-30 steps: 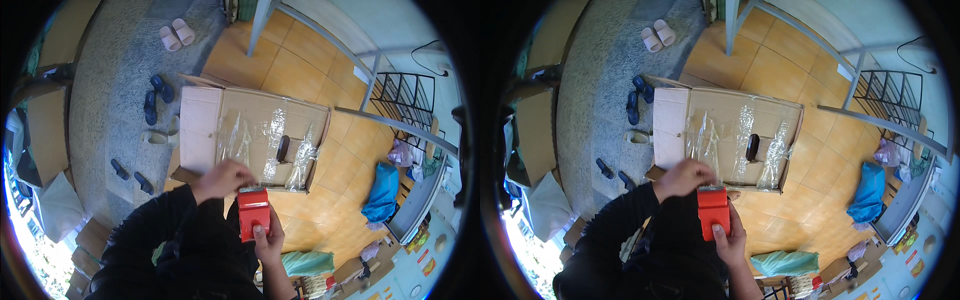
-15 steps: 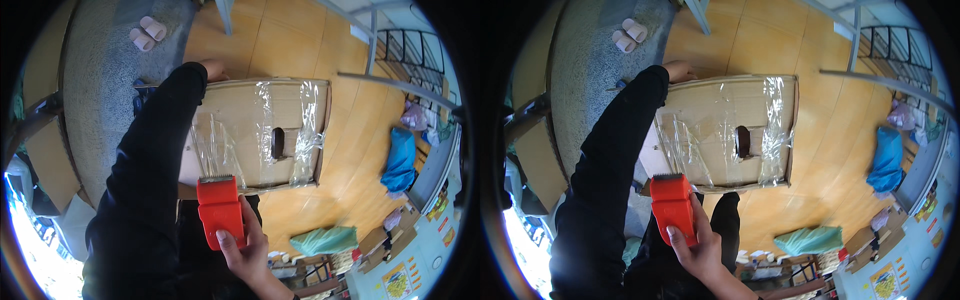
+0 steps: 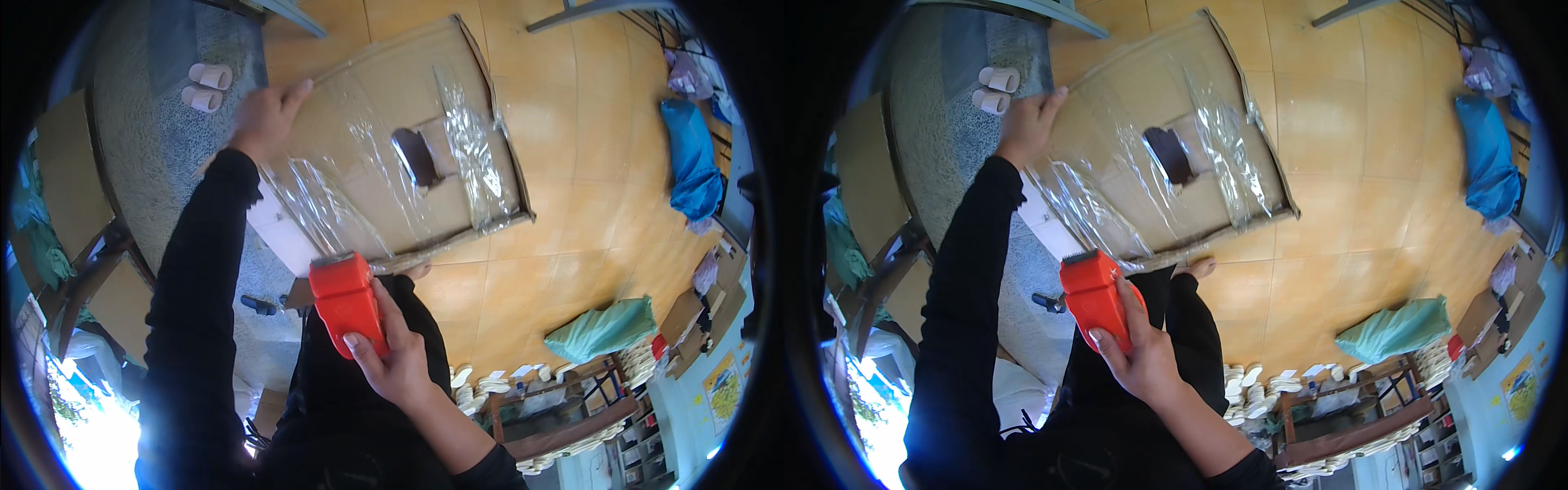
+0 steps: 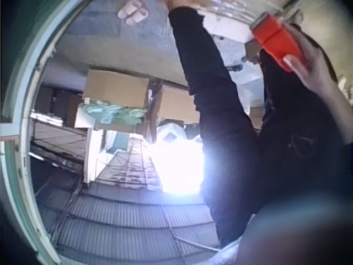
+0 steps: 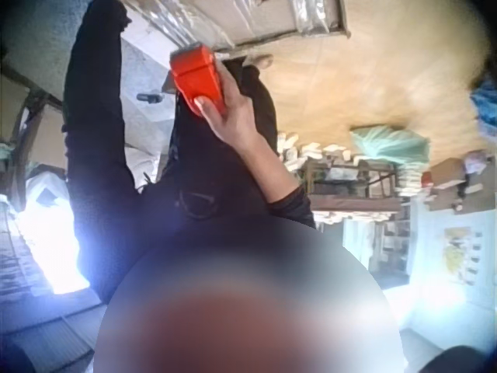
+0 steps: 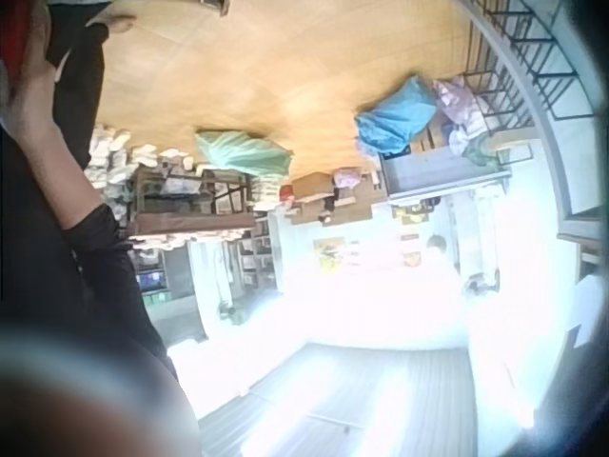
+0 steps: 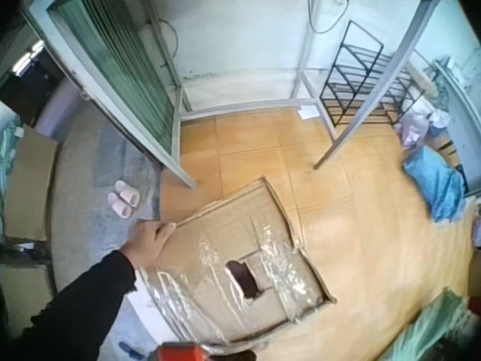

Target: The person assembles a cardboard box, seals it with tape, and then packs white slippers into a plastic bag. The person places the bag of slippers into the box and closes the flaps.

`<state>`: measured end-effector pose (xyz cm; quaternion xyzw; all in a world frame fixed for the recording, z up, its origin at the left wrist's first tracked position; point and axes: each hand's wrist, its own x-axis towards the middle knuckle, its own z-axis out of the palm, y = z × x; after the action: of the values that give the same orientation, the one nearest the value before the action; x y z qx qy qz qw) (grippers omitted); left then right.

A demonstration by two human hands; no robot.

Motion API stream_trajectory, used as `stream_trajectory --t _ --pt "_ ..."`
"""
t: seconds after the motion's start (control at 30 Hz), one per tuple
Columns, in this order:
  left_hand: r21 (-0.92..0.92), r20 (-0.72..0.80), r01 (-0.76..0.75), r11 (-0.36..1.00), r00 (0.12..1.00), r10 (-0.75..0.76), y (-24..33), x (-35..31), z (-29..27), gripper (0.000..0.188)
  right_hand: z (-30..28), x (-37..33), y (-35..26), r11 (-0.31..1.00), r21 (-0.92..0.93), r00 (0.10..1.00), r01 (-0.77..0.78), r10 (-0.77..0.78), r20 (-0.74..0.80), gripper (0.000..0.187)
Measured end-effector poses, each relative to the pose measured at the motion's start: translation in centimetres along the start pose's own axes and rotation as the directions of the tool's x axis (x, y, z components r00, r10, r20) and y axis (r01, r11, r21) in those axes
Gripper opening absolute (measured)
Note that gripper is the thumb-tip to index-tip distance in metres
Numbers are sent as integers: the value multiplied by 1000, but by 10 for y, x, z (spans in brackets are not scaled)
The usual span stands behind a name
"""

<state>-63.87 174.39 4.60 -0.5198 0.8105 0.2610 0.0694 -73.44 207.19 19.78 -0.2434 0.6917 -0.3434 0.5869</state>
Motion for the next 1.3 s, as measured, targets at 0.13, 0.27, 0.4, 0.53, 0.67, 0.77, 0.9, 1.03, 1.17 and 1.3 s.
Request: stream_trajectory --t 0.13,0.27,0.4,0.53,0.67,0.77,0.9,1.03,1.17,1.3 --pt "-56 -50 -143 988 989 141 -26 22 2 64 -12 -49 59 990 136 998 -35 41 -37 68" --pt "-55 -11 -97 994 995 97 -27 33 1 64 -9 -65 141 994 23 986 108 -105 -128 74" --pt "278 -229 -227 934 928 293 -8 19 -3 55 8 -13 224 992 -33 986 126 -128 -111 75" --pt "183 -551 -399 899 715 430 -6 -86 11 31 17 29 261 990 -4 984 144 -143 -105 74" --pt "-112 -292 131 985 943 -158 -5 -247 67 28 11 40 258 993 4 993 118 -118 -32 72" --pt "13 -172 -311 950 936 309 11 -307 92 22 9 53 252 989 -50 988 142 -145 -47 70" --pt "314 -46 -391 865 904 426 40 -291 103 72 14 79 259 961 -113 964 251 -258 -57 67" --pt "431 28 -546 718 804 594 46 -233 125 79 32 105 275 889 -201 890 411 -439 -124 69" --pt "426 -106 -527 735 778 619 30 -203 131 83 42 138 317 937 -93 938 337 -342 -47 70" --pt "426 -70 -504 751 810 582 27 -204 129 78 32 159 365 974 -175 979 146 -168 -119 65"
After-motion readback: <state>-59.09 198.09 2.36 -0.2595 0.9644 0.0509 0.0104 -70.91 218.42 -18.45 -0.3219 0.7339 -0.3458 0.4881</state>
